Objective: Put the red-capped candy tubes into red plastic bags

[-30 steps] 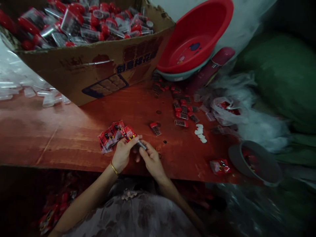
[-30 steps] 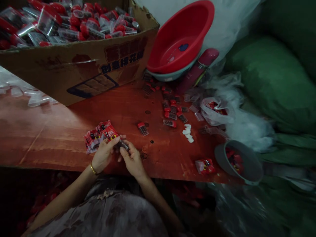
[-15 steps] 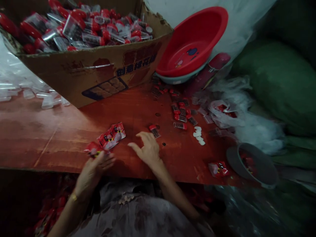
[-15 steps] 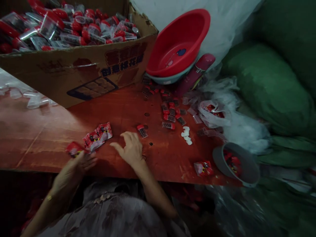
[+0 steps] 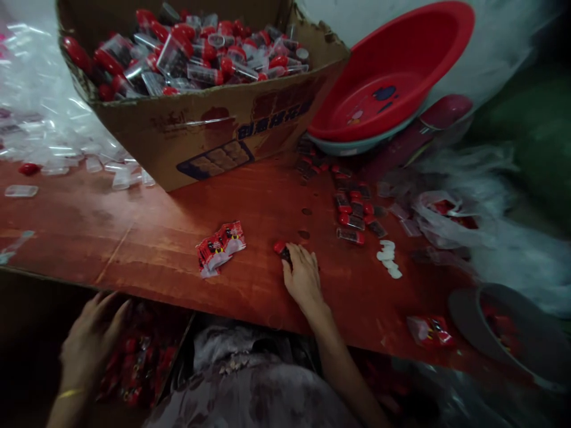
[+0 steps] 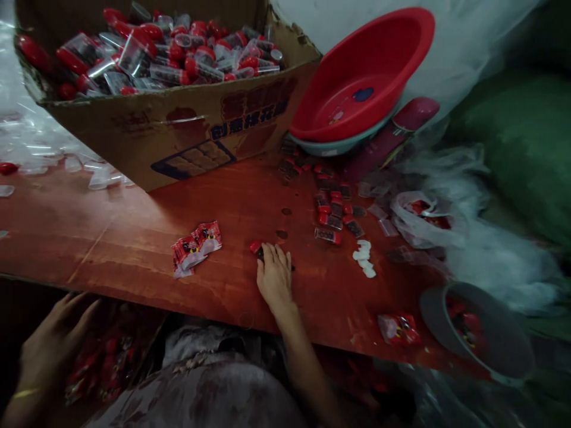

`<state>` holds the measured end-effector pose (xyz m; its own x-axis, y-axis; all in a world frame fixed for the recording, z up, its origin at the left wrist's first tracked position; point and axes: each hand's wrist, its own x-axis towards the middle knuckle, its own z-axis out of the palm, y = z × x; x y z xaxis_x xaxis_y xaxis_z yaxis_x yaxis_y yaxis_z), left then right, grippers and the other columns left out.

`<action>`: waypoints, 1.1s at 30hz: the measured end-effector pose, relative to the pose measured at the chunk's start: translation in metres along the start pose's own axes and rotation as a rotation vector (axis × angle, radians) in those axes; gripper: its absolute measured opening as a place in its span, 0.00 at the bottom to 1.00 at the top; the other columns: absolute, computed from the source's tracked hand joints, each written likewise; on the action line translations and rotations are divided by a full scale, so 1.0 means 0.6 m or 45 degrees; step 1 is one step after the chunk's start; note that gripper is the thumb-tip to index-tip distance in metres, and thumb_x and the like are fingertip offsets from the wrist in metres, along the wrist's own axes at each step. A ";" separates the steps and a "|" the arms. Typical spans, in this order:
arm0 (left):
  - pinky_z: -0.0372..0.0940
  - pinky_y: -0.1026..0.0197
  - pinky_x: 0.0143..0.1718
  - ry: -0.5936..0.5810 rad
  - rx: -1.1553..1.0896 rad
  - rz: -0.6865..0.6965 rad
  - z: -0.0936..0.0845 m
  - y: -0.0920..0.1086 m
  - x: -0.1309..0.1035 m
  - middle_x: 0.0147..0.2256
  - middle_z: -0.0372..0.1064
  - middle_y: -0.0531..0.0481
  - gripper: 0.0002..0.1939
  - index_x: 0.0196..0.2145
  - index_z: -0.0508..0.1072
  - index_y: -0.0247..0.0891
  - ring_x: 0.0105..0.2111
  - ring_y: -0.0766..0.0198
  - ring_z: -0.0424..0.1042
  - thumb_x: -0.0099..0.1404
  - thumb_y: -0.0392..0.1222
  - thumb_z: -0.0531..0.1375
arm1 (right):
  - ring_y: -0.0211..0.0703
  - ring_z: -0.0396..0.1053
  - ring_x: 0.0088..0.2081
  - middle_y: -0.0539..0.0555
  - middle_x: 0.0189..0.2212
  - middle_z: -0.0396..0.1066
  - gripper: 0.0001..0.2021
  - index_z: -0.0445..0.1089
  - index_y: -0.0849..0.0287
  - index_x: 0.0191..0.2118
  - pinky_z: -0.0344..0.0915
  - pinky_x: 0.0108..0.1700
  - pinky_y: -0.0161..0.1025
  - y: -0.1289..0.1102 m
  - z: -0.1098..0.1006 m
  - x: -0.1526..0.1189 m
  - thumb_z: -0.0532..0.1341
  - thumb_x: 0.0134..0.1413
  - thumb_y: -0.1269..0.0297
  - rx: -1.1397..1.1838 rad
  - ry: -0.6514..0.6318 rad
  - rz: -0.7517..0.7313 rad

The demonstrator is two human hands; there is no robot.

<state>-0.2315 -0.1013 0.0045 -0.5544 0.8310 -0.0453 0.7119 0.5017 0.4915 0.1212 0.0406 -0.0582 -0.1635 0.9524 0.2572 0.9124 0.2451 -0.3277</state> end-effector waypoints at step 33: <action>0.66 0.54 0.43 -0.639 -1.376 0.084 0.178 0.313 0.027 0.36 0.75 0.44 0.19 0.33 0.77 0.36 0.37 0.55 0.73 0.47 0.52 0.66 | 0.36 0.58 0.22 0.47 0.18 0.60 0.16 0.60 0.57 0.22 0.56 0.27 0.33 -0.120 -0.016 0.026 0.50 0.59 0.57 1.164 0.063 0.254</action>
<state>-0.0607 0.0324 0.0030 -0.1290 0.9693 -0.2093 -0.1327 0.1923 0.9723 0.0567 0.0358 -0.0217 -0.0003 0.9885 0.1511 0.2695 0.1456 -0.9519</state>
